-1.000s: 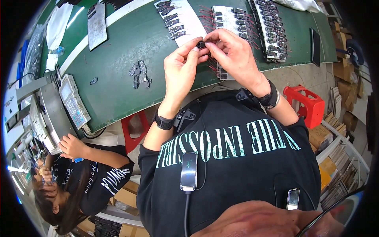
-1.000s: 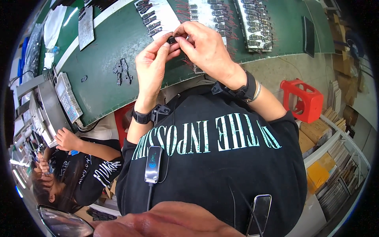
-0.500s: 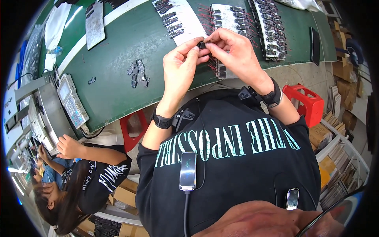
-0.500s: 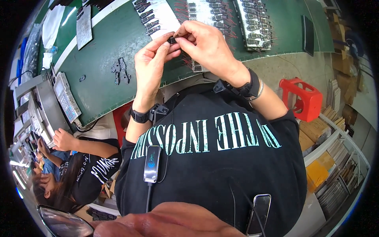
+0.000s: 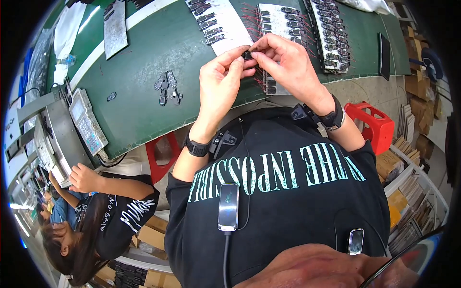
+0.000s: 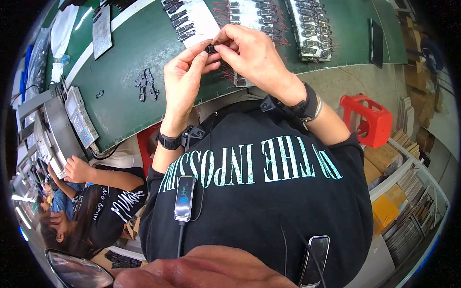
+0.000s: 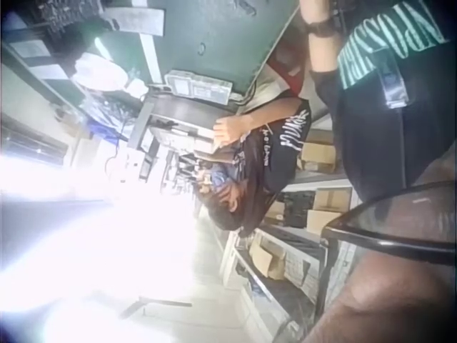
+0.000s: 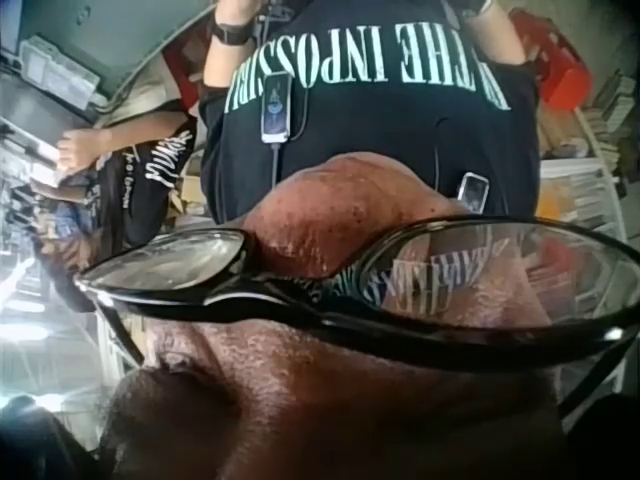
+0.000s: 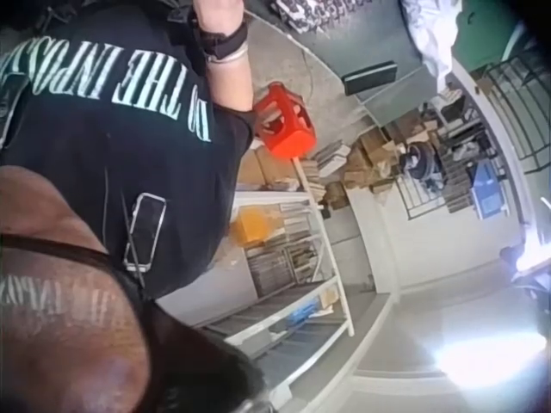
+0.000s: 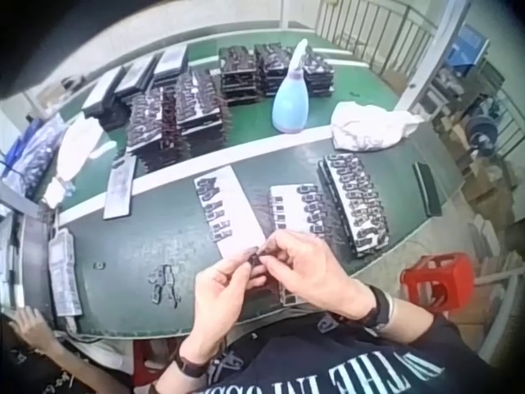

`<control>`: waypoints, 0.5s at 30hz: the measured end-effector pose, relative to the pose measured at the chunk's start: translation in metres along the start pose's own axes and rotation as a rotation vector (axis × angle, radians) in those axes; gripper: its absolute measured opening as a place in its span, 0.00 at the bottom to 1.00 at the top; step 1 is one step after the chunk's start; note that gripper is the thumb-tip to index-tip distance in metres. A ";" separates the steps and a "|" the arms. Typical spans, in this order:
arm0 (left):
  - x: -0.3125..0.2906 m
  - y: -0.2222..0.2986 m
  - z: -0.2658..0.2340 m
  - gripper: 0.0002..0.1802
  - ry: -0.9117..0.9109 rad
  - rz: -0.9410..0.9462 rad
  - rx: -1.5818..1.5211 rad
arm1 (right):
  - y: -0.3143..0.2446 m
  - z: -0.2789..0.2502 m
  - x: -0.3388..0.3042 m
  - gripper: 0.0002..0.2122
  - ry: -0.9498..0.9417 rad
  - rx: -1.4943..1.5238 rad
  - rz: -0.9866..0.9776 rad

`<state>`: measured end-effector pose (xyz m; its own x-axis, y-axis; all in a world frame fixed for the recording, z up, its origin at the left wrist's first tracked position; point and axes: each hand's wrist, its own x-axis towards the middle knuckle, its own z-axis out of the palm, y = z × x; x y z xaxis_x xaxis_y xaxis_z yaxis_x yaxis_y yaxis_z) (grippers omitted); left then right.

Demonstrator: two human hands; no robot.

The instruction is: The person picks up a tray of speakers, sets it down, and then picks up individual speakers and plastic housings, fitting them together by hand before placing the assembled units back onto the tray.

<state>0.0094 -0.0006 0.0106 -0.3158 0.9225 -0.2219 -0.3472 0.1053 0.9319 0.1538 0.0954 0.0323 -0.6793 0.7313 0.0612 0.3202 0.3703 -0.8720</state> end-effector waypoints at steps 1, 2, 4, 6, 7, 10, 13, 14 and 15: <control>0.000 0.000 0.000 0.16 -0.002 -0.001 0.000 | 0.000 0.000 -0.001 0.06 0.001 -0.001 0.001; -0.001 0.000 0.001 0.16 -0.002 0.010 0.008 | 0.001 0.001 -0.001 0.06 0.013 -0.022 -0.015; -0.001 0.001 0.004 0.15 0.000 0.036 0.026 | 0.000 0.001 -0.001 0.06 0.036 -0.065 -0.050; -0.002 -0.002 0.005 0.14 0.018 0.073 0.016 | -0.007 0.003 -0.002 0.06 0.055 -0.062 -0.050; -0.002 -0.004 0.005 0.13 0.037 0.109 0.006 | -0.012 0.004 -0.003 0.06 0.073 -0.058 -0.049; -0.003 -0.002 0.006 0.11 0.060 0.145 0.000 | -0.015 0.000 -0.001 0.07 0.098 -0.051 -0.081; -0.004 0.002 0.008 0.09 0.064 0.150 0.013 | -0.015 -0.007 0.000 0.07 0.115 -0.047 -0.149; -0.005 0.001 0.008 0.09 0.071 0.167 0.064 | -0.015 -0.009 0.000 0.07 0.076 -0.071 -0.148; -0.006 -0.001 0.009 0.09 0.076 0.185 0.115 | -0.015 -0.011 0.000 0.07 0.038 -0.096 -0.146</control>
<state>0.0195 -0.0027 0.0134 -0.4323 0.8997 -0.0610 -0.1753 -0.0175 0.9844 0.1563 0.0962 0.0512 -0.6987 0.6858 0.2039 0.2821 0.5260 -0.8024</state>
